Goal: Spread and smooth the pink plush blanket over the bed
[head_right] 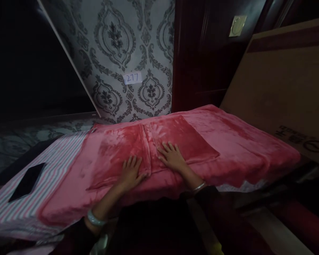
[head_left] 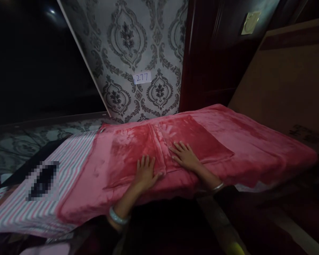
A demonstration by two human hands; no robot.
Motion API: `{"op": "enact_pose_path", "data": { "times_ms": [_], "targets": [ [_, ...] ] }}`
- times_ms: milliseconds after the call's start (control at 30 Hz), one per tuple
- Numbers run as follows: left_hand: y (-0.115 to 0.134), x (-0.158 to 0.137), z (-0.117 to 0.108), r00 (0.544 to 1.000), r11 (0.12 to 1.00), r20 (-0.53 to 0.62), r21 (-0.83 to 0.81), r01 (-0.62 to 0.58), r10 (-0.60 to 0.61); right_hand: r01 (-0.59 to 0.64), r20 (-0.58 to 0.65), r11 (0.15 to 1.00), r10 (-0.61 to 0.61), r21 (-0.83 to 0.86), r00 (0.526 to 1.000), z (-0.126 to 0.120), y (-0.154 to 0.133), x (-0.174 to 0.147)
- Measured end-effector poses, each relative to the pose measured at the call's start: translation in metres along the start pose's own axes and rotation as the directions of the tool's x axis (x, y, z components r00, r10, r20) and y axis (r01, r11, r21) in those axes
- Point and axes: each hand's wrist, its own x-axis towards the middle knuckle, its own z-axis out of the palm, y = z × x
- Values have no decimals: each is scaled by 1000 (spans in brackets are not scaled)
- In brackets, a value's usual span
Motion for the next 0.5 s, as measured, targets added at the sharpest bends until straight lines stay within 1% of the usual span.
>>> {"op": "enact_pose_path", "data": {
  "times_ms": [100, 167, 267, 300, 367, 433, 500],
  "targets": [
    [14, -12, 15, 998, 999, -64, 35, 10, -8, -6, -17, 1000, 7, 17, 1000, -3, -1, -3],
    [18, -12, 17, 997, 1000, -73, 29, 1, 1, -18, -41, 999, 19, 36, 999, -2, -3, -6],
    [20, -10, 10, 999, 999, -24, -13, -30, 30, -48, -93, 996, 54, 71, 994, 0, -7, -12],
    [21, -9, 7, 1000, 999, -4, -31, -26, 26, -54, -110, 995, 63, 82, 992, 0, -8, -14],
    [26, -8, 1, 1000, 997, 18, -71, 21, -20, -60, -133, 994, 73, 97, 988, 1, -10, -16],
    [33, -8, -1, 997, 991, 2, -108, 83, -83, -61, -148, 993, 77, 105, 986, 1, -12, -17],
    [41, -7, 0, 994, 986, -37, -133, 100, -105, -58, -159, 992, 76, 114, 984, 0, -12, -18]
  ]
}}
